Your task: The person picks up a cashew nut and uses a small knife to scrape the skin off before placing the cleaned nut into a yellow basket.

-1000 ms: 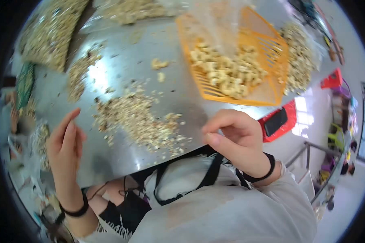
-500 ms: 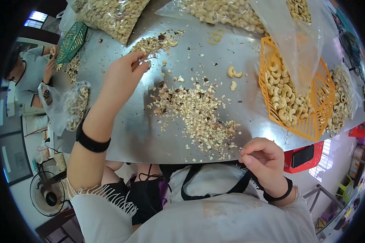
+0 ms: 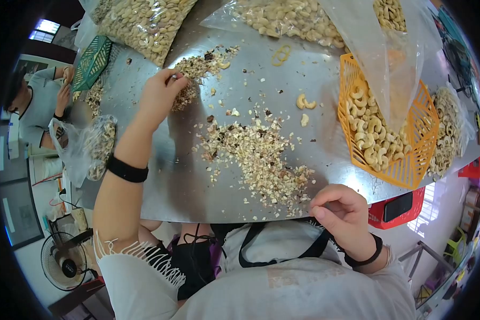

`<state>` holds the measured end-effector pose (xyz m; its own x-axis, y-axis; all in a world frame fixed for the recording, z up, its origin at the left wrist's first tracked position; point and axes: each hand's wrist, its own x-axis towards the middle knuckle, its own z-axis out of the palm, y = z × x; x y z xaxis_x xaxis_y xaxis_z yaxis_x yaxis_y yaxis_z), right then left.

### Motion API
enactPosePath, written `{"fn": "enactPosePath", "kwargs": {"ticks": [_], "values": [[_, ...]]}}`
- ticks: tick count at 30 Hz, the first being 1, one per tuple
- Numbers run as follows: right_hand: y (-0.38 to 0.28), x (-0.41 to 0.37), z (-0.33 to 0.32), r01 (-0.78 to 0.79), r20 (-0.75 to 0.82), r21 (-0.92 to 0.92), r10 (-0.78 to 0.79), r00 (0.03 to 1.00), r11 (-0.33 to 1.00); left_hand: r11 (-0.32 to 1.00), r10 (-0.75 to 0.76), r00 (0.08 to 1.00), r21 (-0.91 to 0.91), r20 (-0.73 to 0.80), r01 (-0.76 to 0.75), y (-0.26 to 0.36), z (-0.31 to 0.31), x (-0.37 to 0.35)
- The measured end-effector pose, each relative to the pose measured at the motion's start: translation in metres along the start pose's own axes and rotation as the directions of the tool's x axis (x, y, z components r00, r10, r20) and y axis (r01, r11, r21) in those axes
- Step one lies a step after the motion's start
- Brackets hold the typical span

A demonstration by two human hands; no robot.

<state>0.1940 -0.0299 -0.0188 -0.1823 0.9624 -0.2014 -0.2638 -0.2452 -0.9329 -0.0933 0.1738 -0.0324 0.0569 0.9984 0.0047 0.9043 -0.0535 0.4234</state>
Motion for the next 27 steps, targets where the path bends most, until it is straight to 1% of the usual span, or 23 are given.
{"fn": "enactPosePath", "kwargs": {"ticks": [1, 2, 3, 5, 6, 9, 10, 11, 12, 13, 14, 15, 16, 18, 19, 20, 22, 23, 24, 25, 26, 27], "values": [[0.0, 0.001, 0.0, 0.013, 0.007, -0.012, -0.013, 1.0, 1.0, 0.936, -0.108, 0.986, -0.321, 0.128, 0.144, 0.005, -0.006, -0.004], [0.0, 0.002, 0.001, 0.026, 0.014, -0.024, -0.026, 1.0, 0.999, 0.753, -0.166, 0.945, -0.583, 0.281, 0.306, 0.009, -0.012, -0.009], [0.001, 0.003, 0.0, 0.022, 0.011, -0.022, -0.022, 1.0, 1.0, 0.753, -0.166, 0.944, -0.581, 0.287, 0.309, 0.014, -0.016, -0.014], [0.004, 0.004, 0.0, 0.045, 0.044, -0.048, -0.043, 0.998, 0.998, 0.643, -0.124, 0.937, -0.693, 0.325, 0.326, 0.026, -0.02, -0.024], [0.005, 0.005, 0.0, 0.041, 0.041, -0.048, -0.039, 0.998, 0.998, 0.642, -0.124, 0.936, -0.692, 0.33, 0.329, 0.032, -0.022, -0.031], [0.007, 0.007, 0.004, 0.023, 0.041, -0.038, -0.022, 0.999, 0.999, 0.727, -0.095, 0.949, -0.63, 0.3, 0.272, 0.058, -0.025, -0.055], [0.008, 0.008, 0.008, 0.001, 0.036, -0.01, -0.001, 0.999, 1.0, 0.724, -0.092, 0.947, -0.632, 0.309, 0.276, 0.061, -0.022, -0.063], [0.009, 0.01, 0.011, -0.021, 0.031, 0.019, 0.02, 0.999, 1.0, 0.791, 0.037, 0.959, -0.595, 0.281, 0.144, 0.062, -0.019, -0.07], [0.009, 0.011, 0.015, -0.029, 0.019, 0.018, 0.028, 0.999, 0.999, 0.835, 0.168, 0.95, -0.551, 0.263, 0.005, 0.064, -0.016, -0.078], [0.009, 0.013, 0.02, -0.039, 0.022, 0.027, 0.038, 0.999, 0.999, 0.832, 0.171, 0.946, -0.555, 0.276, 0.012, 0.072, -0.015, -0.087], [0.009, 0.014, 0.022, -0.049, 0.027, 0.035, 0.048, 0.998, 0.998, 0.837, 0.161, 0.92, -0.543, 0.356, 0.063, 0.083, -0.018, -0.097], [0.016, 0.014, 0.021, -0.031, 0.079, -0.001, 0.031, 0.996, 1.0, 0.842, 0.151, 0.889, -0.527, 0.433, 0.114, 0.092, -0.018, -0.104], [0.017, 0.015, 0.022, -0.045, 0.07, -0.002, 0.045, 0.997, 0.999, 0.839, 0.151, 0.883, -0.53, 0.446, 0.124, 0.097, -0.016, -0.11], [0.017, 0.019, 0.027, -0.119, 0.104, 0.191, 0.101, 0.989, 0.974, 0.818, 0.32, 0.843, -0.575, 0.431, -0.017, 0.102, -0.012, -0.119], [0.018, 0.02, 0.029, -0.13, 0.13, 0.24, 0.101, 0.986, 0.962, 0.778, 0.43, 0.816, -0.618, 0.385, -0.118, 0.098, -0.004, -0.121], [0.018, 0.021, 0.028, -0.14, 0.124, 0.241, 0.113, 0.986, 0.96, 0.776, 0.428, 0.813, -0.622, 0.393, -0.108, 0.1, -0.003, -0.122], [0.013, 0.023, 0.027, -0.283, 0.185, 0.37, 0.228, 0.956, 0.885, 0.78, 0.521, 0.77, -0.571, 0.368, -0.255, 0.108, -0.003, -0.125], [0.015, 0.025, 0.024, -0.319, 0.22, 0.342, 0.255, 0.942, 0.884, 0.779, 0.521, 0.768, -0.575, 0.372, -0.249, 0.109, 0.0, -0.126], [0.015, 0.026, 0.021, -0.324, 0.216, 0.343, 0.262, 0.941, 0.881, 0.754, 0.544, 0.78, -0.589, 0.311, -0.291, 0.111, 0.003, -0.128], [0.014, 0.027, 0.019, -0.4, 0.288, 0.384, 0.304, 0.908, 0.832, 0.727, 0.566, 0.787, -0.598, 0.245, -0.337, 0.112, 0.005, -0.129], [0.013, 0.028, 0.017, -0.473, 0.361, 0.418, 0.336, 0.87, 0.776, 0.726, 0.567, 0.786, -0.601, 0.246, -0.335, 0.113, 0.006, -0.13], [0.015, 0.028, 0.016, -0.473, 0.358, 0.418, 0.338, 0.871, 0.776, 0.733, 0.556, 0.793, -0.596, 0.248, -0.328, 0.113, 0.006, -0.131]]}}
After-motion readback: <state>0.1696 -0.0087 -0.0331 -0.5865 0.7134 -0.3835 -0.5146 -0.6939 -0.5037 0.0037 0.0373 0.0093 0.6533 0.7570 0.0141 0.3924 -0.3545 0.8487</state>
